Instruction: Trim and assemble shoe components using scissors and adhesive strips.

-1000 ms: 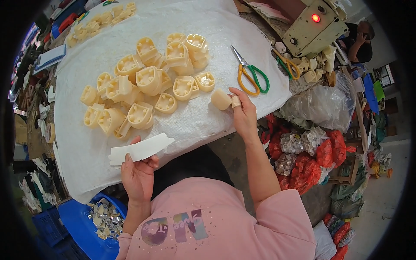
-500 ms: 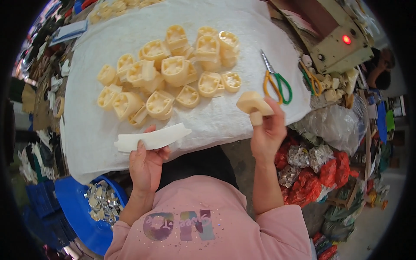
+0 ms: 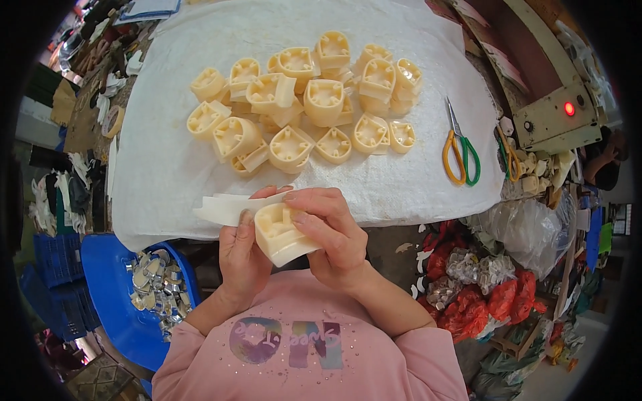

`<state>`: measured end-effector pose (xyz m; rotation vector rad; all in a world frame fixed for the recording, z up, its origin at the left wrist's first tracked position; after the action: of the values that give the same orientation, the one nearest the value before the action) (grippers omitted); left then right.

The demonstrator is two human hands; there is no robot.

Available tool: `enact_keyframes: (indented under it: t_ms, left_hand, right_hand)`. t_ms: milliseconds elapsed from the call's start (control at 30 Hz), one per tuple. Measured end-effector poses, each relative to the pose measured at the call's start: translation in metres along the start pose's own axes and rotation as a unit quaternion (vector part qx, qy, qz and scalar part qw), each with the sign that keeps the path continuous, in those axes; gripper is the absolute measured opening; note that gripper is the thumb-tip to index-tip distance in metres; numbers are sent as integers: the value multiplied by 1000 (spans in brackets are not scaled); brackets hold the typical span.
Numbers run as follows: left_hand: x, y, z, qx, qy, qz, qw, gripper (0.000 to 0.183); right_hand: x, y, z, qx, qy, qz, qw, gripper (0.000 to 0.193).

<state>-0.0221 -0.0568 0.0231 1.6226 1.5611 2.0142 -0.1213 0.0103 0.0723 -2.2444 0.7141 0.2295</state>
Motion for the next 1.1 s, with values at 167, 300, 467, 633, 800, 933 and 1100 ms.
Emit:
enact_keyframes:
  t_ms: [167,300,467,633,800,933,1100]
  left_hand:
    - [2,2,2,-15,6,12,1000,42]
    - [6,5,2,-14,-4,-6,1000,43]
    - [6,4,4,-32,11,-54,998,48]
    - [-1,-2,12,-54,49,-106,992,50]
    - [0,1,11,-2,39,-150,988,48]
    - [-6,13,9,27,26,-191,981,41]
    - [-24,35,15,10,96,-321,942,32]
  right_hand:
    - [4,2,0,-5,-5,9,1000,53]
    - [3,2,0,0,-3,5,1000,53]
    - [2,3,2,9,-5,17,1000,55]
    - [5,8,4,-9,1,53,999,60]
    - [3,7,5,-10,-21,172,985,61]
    - [1,12,8,9,-10,143,990,60]
    - [6,-4,0,30,-116,260,958,48]
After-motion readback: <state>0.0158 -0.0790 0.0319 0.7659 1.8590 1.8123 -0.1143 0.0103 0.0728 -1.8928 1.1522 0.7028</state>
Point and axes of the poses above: each hand's wrist, its own z-axis away from the middle knuckle, its own x-axis out of the palm, y = z × x, the point moved 7 cm from there along -z, towards the middle knuckle, and after that the axes turned 11 degrees about -y, right-handed, at the moved point
